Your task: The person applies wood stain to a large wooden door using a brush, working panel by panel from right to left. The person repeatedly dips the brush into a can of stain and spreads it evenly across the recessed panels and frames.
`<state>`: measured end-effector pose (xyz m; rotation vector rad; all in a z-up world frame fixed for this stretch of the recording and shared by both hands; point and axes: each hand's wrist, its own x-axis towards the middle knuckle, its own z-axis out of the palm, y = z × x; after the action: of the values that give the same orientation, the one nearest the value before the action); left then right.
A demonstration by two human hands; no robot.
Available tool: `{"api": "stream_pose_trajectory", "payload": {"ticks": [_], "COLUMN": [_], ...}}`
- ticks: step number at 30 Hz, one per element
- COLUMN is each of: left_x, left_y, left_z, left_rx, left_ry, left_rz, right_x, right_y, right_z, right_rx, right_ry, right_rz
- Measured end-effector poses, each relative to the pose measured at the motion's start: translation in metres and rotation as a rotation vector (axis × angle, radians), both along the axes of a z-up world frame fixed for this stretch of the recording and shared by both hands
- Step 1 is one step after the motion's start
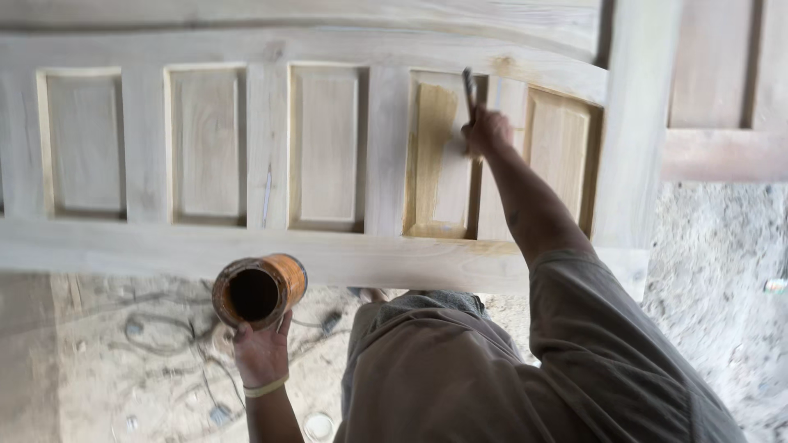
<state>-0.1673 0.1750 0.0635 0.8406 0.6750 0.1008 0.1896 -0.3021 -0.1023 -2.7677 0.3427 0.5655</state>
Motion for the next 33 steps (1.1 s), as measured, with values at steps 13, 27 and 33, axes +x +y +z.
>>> {"api": "stream_pose_trajectory", "payload": {"ticks": [13,27,33], "left_x": [-0.023,-0.021,-0.035], "left_y": [-0.055,0.015,0.072], "left_z": [0.041,0.020,-0.005], "left_rx": [0.039,-0.038,-0.086], "left_ry": [0.059,-0.134,-0.176], "left_rz": [0.191,-0.028,-0.107], "right_x": [0.006,-0.172,-0.180], "right_y": [-0.001,0.053,0.062], "right_z": [-0.020,0.067,0.056], "right_rx": [-0.054,0.047,-0.038], "right_ry": [-0.397,0.282,0.117], "right_rz": [0.015,-0.122,-0.140]}}
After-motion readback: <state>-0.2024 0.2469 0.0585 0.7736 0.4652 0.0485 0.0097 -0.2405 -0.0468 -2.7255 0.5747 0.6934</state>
